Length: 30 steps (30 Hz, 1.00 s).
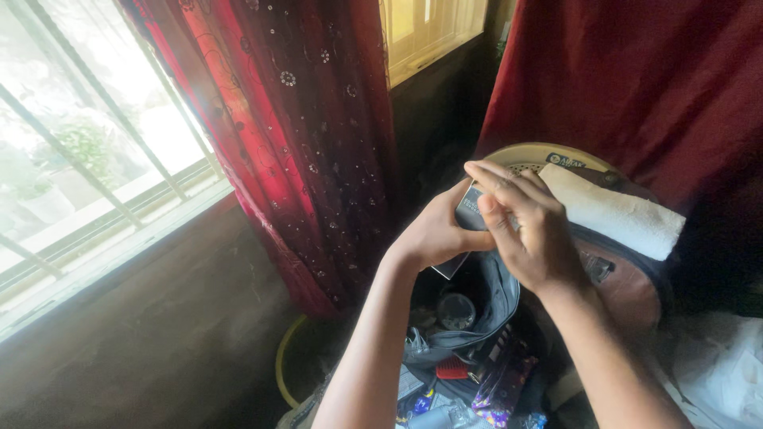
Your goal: The person opens a black bag on a bed and packs items into it one at a time: a red hairbrush, a plastic soda bottle, a folded patterned scarf, a folded paper bag, a small jar, a red perfume bottle, a boxed perfume, and a spray bottle, placing each into the bag.
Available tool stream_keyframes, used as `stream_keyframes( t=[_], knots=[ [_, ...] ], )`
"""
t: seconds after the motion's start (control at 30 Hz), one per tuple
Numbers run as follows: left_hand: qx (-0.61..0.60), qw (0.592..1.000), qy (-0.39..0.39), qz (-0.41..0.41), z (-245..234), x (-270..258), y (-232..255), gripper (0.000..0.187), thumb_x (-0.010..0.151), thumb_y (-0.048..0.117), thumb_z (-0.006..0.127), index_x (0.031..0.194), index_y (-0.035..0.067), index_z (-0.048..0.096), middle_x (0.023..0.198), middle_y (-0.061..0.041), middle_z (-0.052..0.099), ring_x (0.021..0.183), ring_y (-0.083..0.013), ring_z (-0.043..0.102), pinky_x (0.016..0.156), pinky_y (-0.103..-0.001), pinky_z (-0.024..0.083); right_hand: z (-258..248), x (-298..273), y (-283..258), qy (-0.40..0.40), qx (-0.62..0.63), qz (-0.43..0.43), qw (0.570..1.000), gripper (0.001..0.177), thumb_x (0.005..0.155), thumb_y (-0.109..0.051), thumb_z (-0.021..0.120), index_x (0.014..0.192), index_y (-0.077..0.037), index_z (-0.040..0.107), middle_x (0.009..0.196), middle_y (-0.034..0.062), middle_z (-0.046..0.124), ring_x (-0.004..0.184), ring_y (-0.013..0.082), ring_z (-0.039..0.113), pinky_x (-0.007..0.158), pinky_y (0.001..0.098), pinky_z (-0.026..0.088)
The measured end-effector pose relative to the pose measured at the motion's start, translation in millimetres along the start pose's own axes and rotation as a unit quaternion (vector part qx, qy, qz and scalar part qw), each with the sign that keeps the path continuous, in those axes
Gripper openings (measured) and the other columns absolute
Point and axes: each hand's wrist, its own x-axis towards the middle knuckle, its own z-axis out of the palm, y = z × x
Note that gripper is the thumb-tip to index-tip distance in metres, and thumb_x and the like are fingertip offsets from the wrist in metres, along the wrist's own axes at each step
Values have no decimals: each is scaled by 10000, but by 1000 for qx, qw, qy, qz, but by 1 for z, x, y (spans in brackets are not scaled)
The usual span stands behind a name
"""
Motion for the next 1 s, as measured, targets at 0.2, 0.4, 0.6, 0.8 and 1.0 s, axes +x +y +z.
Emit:
stream_keyframes(
  t=[0.2,0.4,0.6,0.8,1.0],
  knots=[
    [122,990,68,-32,11,14,-27,818,663,326,922,1254,-28,481,1109,-216,683,1056,-305,708,889,-382,574,9,2,16,-66,25,112,991,449,1013,-236,629,1419,-47,616,1234,175,704,1082,275,713,893,387,562],
    [265,962,-39,51,14,2,-99,757,625,199,887,1252,-45,543,1075,-254,699,1064,-443,672,859,-498,533,20,-11,35,-109,3,183,977,444,899,-227,757,1302,-66,665,1112,158,734,982,255,736,815,377,578],
    [315,939,-16,-133,48,-14,-190,338,784,201,755,1072,25,739,1038,-225,737,1045,-399,700,906,-453,553,60,-38,61,-253,-40,305,917,443,742,-155,812,1165,-103,691,1004,153,753,907,292,748,805,405,575],
    [275,912,-41,-302,87,-11,-284,404,863,163,650,1204,-52,630,1211,-283,677,1158,-396,652,984,-440,530,119,-85,86,-346,-156,355,855,380,818,-75,753,1185,-101,656,1049,212,723,1003,395,704,875,488,561],
    [241,924,-4,-298,107,10,-320,533,870,177,609,1316,-94,502,1289,-330,613,1231,-409,609,1030,-444,504,167,-144,109,-374,-239,329,833,377,919,22,553,1284,-71,549,1210,224,649,1088,441,672,868,516,578]
  ],
)
